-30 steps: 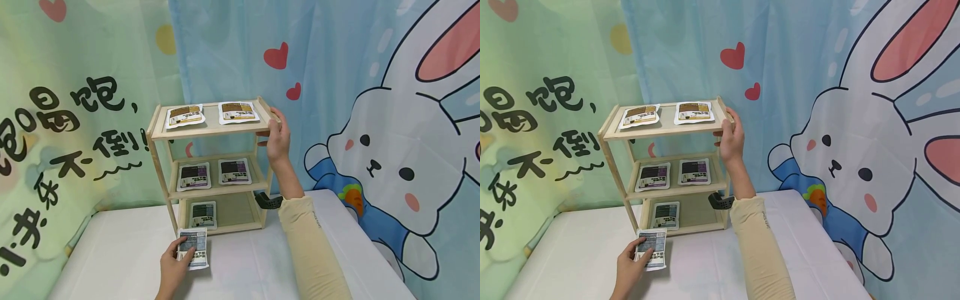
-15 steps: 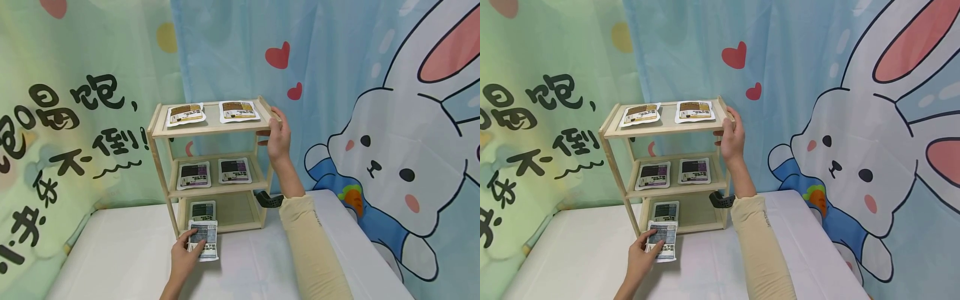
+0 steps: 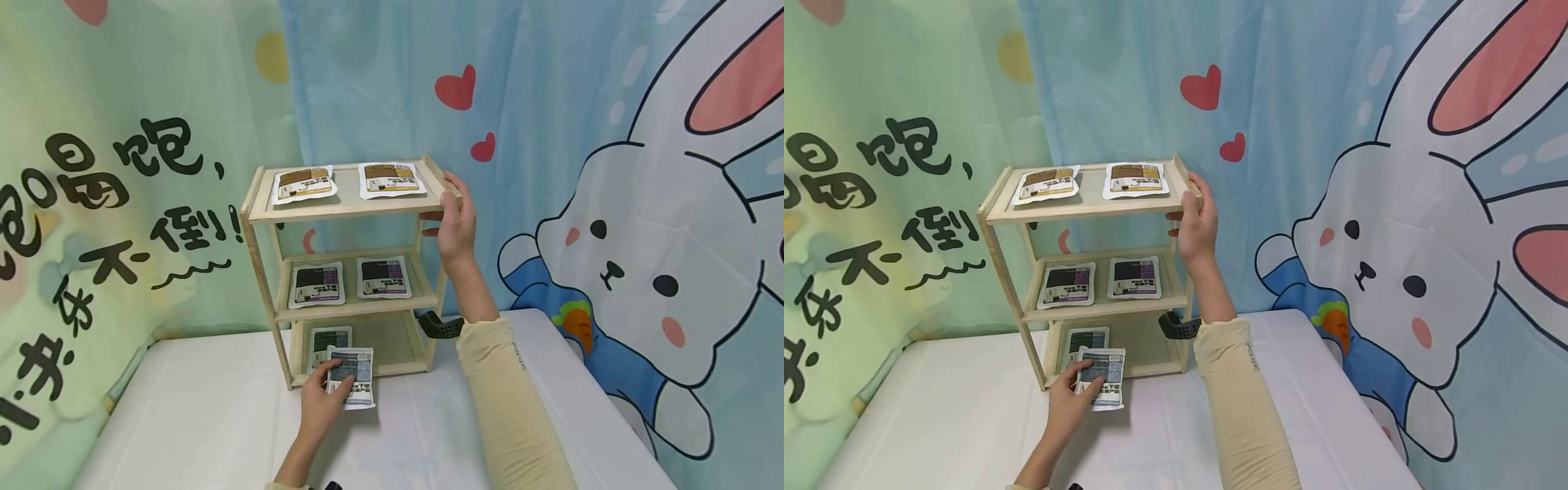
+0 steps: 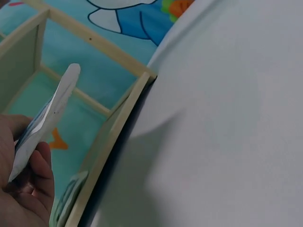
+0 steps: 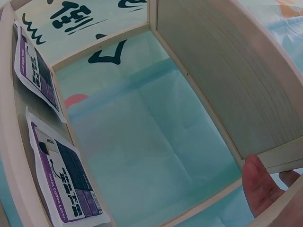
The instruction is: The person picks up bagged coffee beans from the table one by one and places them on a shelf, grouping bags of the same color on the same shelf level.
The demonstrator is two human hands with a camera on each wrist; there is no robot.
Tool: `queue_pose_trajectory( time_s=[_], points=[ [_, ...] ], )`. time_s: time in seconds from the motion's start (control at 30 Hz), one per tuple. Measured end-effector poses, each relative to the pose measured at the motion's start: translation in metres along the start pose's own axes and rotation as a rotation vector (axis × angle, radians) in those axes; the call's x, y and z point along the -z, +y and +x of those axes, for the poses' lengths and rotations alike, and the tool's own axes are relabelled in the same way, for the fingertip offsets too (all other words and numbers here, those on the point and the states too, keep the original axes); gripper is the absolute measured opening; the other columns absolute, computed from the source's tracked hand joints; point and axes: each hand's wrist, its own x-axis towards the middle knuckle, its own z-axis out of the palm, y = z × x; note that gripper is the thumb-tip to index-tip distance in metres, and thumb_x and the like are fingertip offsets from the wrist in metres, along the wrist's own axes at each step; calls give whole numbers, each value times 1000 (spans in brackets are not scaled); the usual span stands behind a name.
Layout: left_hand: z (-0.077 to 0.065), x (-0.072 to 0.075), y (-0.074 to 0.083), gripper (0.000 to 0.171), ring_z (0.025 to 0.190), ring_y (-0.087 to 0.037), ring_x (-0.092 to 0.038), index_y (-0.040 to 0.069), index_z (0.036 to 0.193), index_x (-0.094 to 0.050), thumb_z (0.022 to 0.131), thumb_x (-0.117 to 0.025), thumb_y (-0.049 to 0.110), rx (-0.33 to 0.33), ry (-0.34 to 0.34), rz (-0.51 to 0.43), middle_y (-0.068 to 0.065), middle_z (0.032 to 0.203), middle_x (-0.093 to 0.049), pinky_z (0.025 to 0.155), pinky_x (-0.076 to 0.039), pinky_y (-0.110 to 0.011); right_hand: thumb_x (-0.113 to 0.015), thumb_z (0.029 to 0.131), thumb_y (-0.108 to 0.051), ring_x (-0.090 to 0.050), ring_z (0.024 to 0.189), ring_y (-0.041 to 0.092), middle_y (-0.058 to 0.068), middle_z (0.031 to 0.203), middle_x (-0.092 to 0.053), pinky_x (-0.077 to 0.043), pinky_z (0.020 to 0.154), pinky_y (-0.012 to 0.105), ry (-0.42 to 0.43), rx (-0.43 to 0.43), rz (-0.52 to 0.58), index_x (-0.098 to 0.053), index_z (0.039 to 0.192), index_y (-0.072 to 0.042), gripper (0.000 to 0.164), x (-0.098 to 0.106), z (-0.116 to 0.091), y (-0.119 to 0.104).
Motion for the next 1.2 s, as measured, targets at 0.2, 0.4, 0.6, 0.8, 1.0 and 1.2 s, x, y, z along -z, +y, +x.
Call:
queue_pose_trajectory(
  time_s=[0.2, 0.4, 0.6, 0.8, 1.0, 1.2],
  points=[
    [16, -18, 4, 34, 95, -26, -62, -1, 110, -68, 78, -79, 5, 2, -15, 45, -15, 107, -66, 75, -49, -30, -34, 100, -30, -62, 80, 33, 17, 112, -60, -51, 55, 29, 0, 17, -4, -42, 146, -15, 49, 2, 1, -2],
    [29, -34, 7, 34, 93, -27, -62, 0, 112, -68, 80, -78, 10, 7, -47, 64, -15, 106, -67, 75, -48, -38, -34, 100, -28, -63, 74, 21, 17, 115, -60, -51, 54, 28, 4, 21, -4, -42, 146, -13, 49, 4, 2, -3],
    [41, -47, 8, 37, 111, -37, -56, 2, 116, -67, 84, -76, 15, 7, -74, 82, -21, 122, -62, 89, -45, -52, -34, 100, -29, -62, 76, 24, 17, 115, -60, -50, 53, 26, 6, 28, -10, -42, 146, -12, 49, 4, 2, -5],
    [54, -59, 11, 37, 116, -41, -53, 3, 120, -65, 86, -72, 17, 34, -125, 84, -25, 129, -56, 93, -44, -52, -35, 101, -29, -62, 78, 27, 17, 116, -60, -51, 54, 28, 2, 27, -4, -41, 146, -13, 49, 5, 2, -6],
    [62, -68, 7, 38, 116, -41, -53, 5, 121, -65, 87, -73, 18, 55, -159, 102, -23, 129, -56, 90, -45, -53, -35, 101, -28, -63, 74, 23, 19, 113, -60, -51, 54, 27, 4, 19, 12, -42, 146, -11, 48, 6, 0, -4],
    [66, -73, 6, 39, 117, -42, -52, 4, 122, -64, 87, -72, 19, 98, -189, 120, -25, 131, -53, 88, -46, -53, -35, 102, -27, -60, 83, 37, 19, 115, -58, -51, 55, 28, -22, 4, 23, -40, 147, -11, 48, 2, -2, -3]
  ],
)
